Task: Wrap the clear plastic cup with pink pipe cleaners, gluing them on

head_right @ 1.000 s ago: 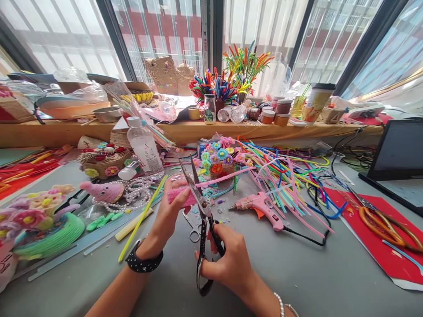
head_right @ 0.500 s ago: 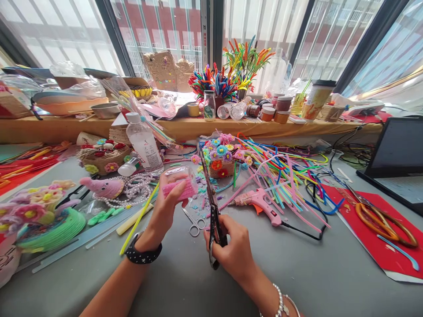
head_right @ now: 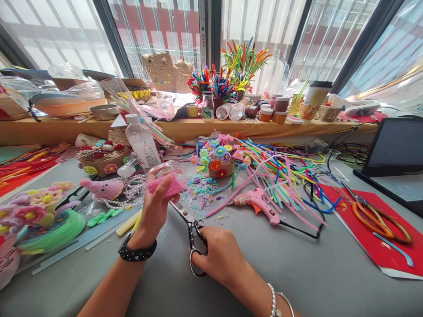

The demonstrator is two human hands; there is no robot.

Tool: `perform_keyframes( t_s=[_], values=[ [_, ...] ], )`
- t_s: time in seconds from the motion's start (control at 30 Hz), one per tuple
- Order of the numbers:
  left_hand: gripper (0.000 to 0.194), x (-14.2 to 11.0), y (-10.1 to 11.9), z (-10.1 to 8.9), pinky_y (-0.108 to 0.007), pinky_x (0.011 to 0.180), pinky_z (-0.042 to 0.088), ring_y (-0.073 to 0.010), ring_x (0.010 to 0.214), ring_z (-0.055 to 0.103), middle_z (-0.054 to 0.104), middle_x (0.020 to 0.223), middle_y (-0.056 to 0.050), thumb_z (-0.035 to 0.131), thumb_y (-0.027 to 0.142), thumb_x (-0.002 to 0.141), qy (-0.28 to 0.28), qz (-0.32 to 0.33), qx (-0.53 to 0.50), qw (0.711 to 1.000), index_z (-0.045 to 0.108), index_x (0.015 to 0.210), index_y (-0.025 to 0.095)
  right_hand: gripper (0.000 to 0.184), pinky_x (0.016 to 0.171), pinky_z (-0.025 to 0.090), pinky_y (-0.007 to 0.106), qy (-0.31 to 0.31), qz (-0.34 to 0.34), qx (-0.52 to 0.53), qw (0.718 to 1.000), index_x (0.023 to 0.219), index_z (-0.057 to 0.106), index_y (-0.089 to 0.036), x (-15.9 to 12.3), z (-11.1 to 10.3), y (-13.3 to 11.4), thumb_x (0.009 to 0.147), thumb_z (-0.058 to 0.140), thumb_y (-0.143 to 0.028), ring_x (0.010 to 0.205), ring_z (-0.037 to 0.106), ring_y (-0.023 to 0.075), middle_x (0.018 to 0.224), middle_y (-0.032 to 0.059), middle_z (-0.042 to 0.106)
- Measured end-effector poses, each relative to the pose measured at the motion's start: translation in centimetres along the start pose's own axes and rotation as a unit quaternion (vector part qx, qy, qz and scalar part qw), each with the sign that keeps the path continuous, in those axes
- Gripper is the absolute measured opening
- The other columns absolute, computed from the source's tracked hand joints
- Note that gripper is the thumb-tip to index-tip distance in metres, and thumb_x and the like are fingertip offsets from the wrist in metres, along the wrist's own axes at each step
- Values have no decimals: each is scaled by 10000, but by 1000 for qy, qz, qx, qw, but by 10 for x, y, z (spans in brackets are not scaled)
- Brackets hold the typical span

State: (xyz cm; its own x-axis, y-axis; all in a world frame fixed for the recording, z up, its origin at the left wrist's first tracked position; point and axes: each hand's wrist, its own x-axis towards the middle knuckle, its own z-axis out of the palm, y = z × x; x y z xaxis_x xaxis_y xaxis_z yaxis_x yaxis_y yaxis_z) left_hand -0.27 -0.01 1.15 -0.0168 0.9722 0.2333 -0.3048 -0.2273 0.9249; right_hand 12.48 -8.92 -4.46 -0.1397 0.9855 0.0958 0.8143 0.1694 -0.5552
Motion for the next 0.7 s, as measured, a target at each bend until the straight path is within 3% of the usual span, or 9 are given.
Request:
perform_keyframes(
  t_s=[0.13, 0.27, 0.37, 0.43, 0.47, 0.53, 0.6, 0.63, 0.7],
  values=[
    [550, -1, 2, 1, -154, 362, 344, -46, 502, 492, 574, 932, -23, 700, 431, 616, -21, -20, 9, 1000, 411, 1020, 197, 121, 570, 359, 250, -50, 10, -34, 998, 777, 633, -156, 6, -1, -16, 677, 606, -219, 659, 583, 180, 759, 73, 675],
    [505, -1, 6, 1, -161, 382, 331, -24, 485, 446, 560, 1016, -51, 679, 421, 641, -75, -48, 53, 995, 452, 1018, 173, 156, 565, 395, 260, -62, -63, -27, 996, 792, 656, -166, 17, -16, -27, 668, 670, -259, 672, 600, 196, 759, 71, 670],
    [575, -1, 8, 1, -169, 391, 324, -42, 504, 456, 561, 983, -46, 678, 432, 635, -97, -60, 83, 990, 448, 1096, 177, 134, 563, 429, 254, -30, -79, 32, 996, 719, 643, -179, 28, -34, -19, 684, 688, -301, 627, 591, 159, 714, 35, 656],
    [643, -1, 8, 0, -169, 387, 310, -50, 501, 461, 585, 972, -57, 683, 441, 629, -111, -69, 93, 987, 416, 1153, 180, 159, 575, 459, 267, 25, -67, 71, 995, 684, 606, -177, 34, -46, -6, 717, 665, -321, 601, 574, 143, 671, 17, 630],
    [667, -1, 9, 0, -168, 386, 304, -53, 501, 465, 598, 973, -67, 685, 442, 627, -122, -77, 96, 985, 400, 1170, 178, 172, 588, 479, 275, 69, -61, 99, 991, 740, 601, -178, 36, -51, 2, 709, 675, -330, 624, 575, 144, 714, 20, 627],
    [699, 0, 8, -2, -168, 391, 304, -59, 506, 472, 613, 969, -80, 695, 435, 622, -158, -103, 108, 976, 379, 1190, 178, 388, 622, 520, 279, 133, -72, 174, 973, 1020, 554, -193, 38, -59, 14, 688, 698, -332, 713, 585, 140, 995, 67, 601],
    [728, 1, 7, -4, -175, 414, 331, -70, 526, 491, 613, 952, -77, 716, 423, 602, -206, -133, 130, 961, 375, 1199, 184, 603, 642, 537, 270, 142, -102, 215, 961, 1236, 424, -242, 38, -63, 23, 698, 689, -301, 783, 578, 128, 1273, 100, 449],
    [745, 2, 6, -5, -183, 432, 352, -78, 543, 505, 608, 949, -75, 729, 419, 587, -231, -147, 141, 951, 377, 1202, 188, 645, 638, 538, 263, 133, -116, 222, 959, 1286, 373, -268, 38, -64, 25, 714, 671, -279, 800, 572, 123, 1333, 99, 387],
    [778, 3, 4, -5, -209, 491, 403, -105, 603, 542, 595, 958, -76, 743, 431, 563, -272, -166, 154, 935, 376, 1207, 193, 598, 620, 532, 251, 112, -134, 215, 961, 1290, 377, -284, 37, -65, 27, 747, 622, -237, 798, 561, 121, 1305, 84, 419]
  ],
)
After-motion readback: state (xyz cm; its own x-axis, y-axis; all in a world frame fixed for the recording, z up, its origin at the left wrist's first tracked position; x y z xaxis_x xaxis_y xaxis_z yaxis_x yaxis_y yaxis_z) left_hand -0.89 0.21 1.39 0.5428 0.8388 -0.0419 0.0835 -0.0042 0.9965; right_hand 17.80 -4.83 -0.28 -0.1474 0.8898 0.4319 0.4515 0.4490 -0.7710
